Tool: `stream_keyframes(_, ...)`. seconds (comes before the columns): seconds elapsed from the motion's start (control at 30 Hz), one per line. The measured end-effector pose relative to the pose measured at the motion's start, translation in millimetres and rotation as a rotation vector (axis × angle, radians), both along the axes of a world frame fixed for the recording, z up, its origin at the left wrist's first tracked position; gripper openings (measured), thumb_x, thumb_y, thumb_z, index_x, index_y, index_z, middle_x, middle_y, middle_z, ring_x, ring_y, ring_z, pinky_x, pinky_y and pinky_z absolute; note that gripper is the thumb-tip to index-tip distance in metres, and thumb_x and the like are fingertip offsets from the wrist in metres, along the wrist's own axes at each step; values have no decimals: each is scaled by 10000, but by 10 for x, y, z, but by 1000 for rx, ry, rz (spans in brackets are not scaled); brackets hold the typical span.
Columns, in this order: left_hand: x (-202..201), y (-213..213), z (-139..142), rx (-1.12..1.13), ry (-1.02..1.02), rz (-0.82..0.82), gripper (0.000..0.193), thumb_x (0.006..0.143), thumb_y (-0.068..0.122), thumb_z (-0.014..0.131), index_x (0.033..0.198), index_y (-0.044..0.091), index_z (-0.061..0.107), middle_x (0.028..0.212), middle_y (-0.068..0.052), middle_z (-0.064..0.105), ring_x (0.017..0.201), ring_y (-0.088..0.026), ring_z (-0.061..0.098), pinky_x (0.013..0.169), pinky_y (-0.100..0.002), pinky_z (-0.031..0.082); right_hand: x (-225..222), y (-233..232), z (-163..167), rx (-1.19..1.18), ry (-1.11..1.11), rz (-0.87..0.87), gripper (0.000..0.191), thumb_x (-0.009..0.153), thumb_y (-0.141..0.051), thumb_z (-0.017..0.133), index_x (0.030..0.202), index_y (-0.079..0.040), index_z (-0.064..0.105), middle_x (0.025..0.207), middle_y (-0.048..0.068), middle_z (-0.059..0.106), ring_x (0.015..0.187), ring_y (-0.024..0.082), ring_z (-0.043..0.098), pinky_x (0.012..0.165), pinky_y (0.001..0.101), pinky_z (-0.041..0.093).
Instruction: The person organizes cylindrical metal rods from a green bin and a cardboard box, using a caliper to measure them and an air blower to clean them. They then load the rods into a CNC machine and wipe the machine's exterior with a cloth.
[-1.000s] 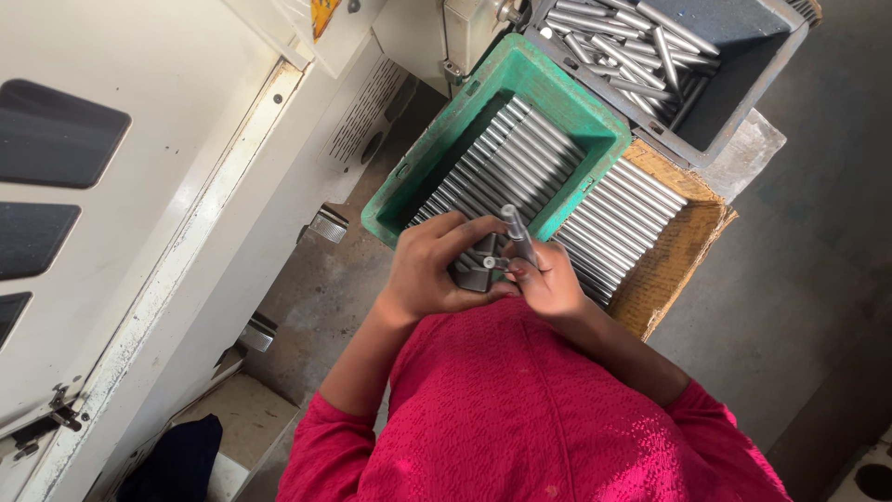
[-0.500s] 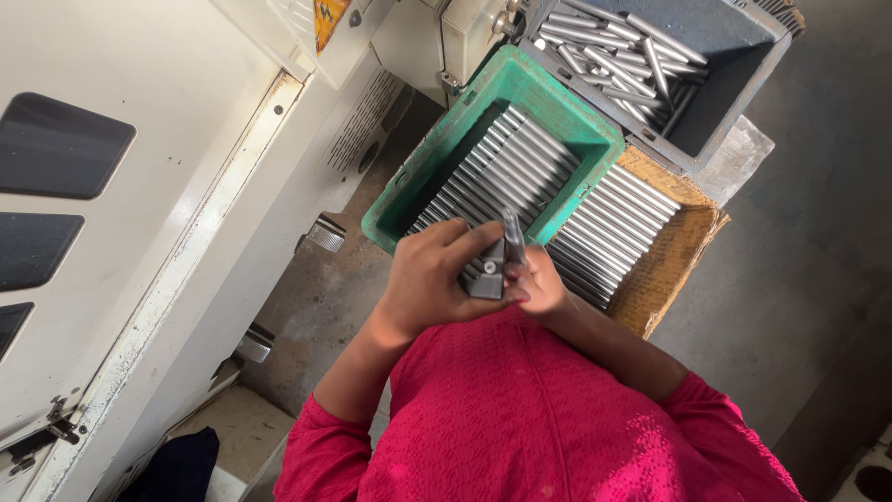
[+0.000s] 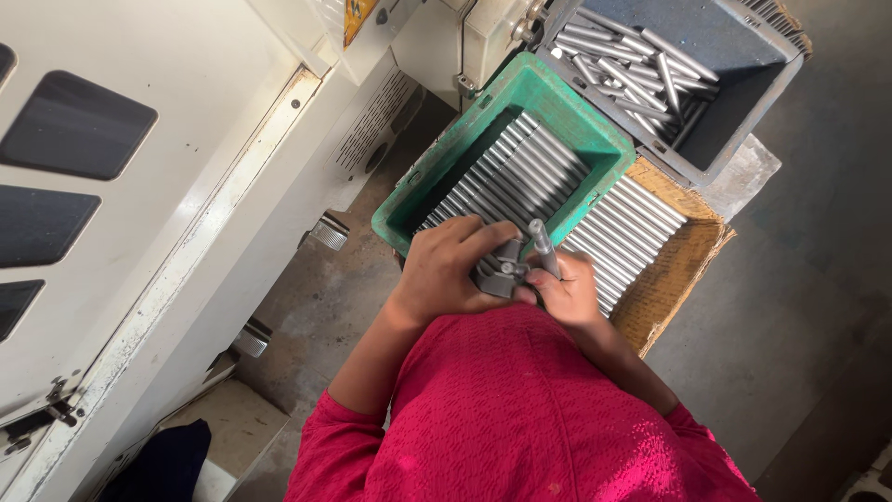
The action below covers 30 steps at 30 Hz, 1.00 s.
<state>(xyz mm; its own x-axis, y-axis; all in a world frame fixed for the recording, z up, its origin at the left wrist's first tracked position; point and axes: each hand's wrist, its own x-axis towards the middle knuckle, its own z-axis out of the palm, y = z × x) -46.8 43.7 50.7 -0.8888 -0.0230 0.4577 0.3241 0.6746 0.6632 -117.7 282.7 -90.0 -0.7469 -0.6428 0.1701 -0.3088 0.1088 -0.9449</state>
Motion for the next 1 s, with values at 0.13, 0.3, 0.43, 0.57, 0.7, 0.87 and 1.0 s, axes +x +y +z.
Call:
stream_keyframes(0.13,33,51,-45,11,29,-49,666,706,609,879,1141,143,684,778,-28,533,708,-225,633,639,-379,507,65,73,-265,-205,-268,110,284,1007,-258,589,815,-50,606,743,26,635,651,99,565,583,283,462)
stream_keyframes(0.3,101,-268,-113,-41,-74,185,708,735,629,879,1210,134,704,933,-40,673,842,-221,709,731,-346,561,-116,320,-209,-500,-590,-88,390,1075,-354,610,839,-45,634,680,45,600,566,144,532,527,302,435)
stream_keyframes(0.43,206,-567,-71,-5,-184,322,791,668,655,859,1229,115,718,972,-47,712,896,-227,740,779,-349,578,-314,686,293,-331,-308,-9,704,1042,-681,470,867,-23,647,633,15,562,529,106,473,539,272,380)
stream_keyframes(0.57,171,-428,32,130,-92,16,854,638,675,854,1251,100,704,916,-51,657,823,-216,698,722,-352,553,-224,528,413,-31,35,239,785,1009,-748,326,914,-48,666,712,19,618,586,150,589,540,302,452)
stream_keyframes(0.7,57,-234,137,126,-16,-156,863,592,682,883,1206,97,720,786,-53,558,689,-212,605,626,-376,480,-71,188,303,29,128,402,734,1051,-691,374,884,-50,690,702,29,667,574,183,649,565,350,529)
stream_keyframes(0.87,22,-209,178,126,44,-261,849,647,681,882,1231,95,690,836,-30,577,734,-198,617,650,-360,499,-102,-47,352,51,261,395,646,1066,-612,376,928,-60,681,706,74,625,628,294,640,579,399,508)
stream_keyframes(1.0,28,-196,140,110,13,-252,827,639,671,893,1193,90,698,784,-25,555,671,-182,600,593,-350,478,-92,-111,396,133,265,404,556,1012,-577,446,823,-83,618,693,75,604,640,308,640,579,421,489)
